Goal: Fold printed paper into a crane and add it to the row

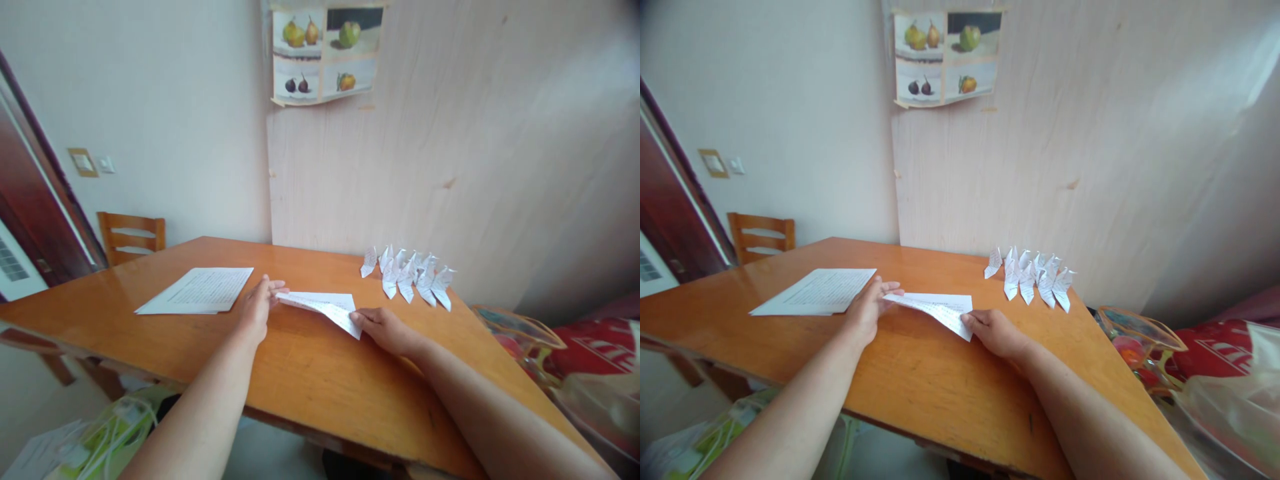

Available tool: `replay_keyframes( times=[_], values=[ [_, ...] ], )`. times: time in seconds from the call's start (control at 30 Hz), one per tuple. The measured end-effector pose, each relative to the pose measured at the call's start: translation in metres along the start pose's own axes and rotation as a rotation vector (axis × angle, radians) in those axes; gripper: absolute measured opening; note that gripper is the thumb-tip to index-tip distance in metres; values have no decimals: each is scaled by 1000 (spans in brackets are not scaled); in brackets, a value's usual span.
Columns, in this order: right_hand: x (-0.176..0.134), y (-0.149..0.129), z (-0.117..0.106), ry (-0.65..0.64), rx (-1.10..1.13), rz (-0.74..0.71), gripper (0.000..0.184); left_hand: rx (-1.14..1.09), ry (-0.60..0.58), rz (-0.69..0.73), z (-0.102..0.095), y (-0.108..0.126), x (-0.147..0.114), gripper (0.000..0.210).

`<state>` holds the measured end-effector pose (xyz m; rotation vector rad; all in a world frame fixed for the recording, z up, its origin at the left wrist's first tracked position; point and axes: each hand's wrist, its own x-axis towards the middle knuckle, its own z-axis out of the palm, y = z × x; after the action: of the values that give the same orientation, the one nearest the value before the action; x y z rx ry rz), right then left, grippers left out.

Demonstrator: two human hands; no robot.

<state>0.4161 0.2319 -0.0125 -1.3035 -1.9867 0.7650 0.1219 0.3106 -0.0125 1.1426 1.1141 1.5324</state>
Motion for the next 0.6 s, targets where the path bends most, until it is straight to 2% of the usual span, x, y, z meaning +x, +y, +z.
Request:
replay_keyframes(
  times=[0.2,0.43,0.6],
  values=[
    [1,0,-4,29,245,120,57,50,-46,57,5,4,-7,32],
    [-2,-12,-9,3,295,136,56,118,-132,109,8,5,-16,27],
    [-2,-16,-7,134,355,98,63,134,-127,101,5,0,-12,23]
  ],
)
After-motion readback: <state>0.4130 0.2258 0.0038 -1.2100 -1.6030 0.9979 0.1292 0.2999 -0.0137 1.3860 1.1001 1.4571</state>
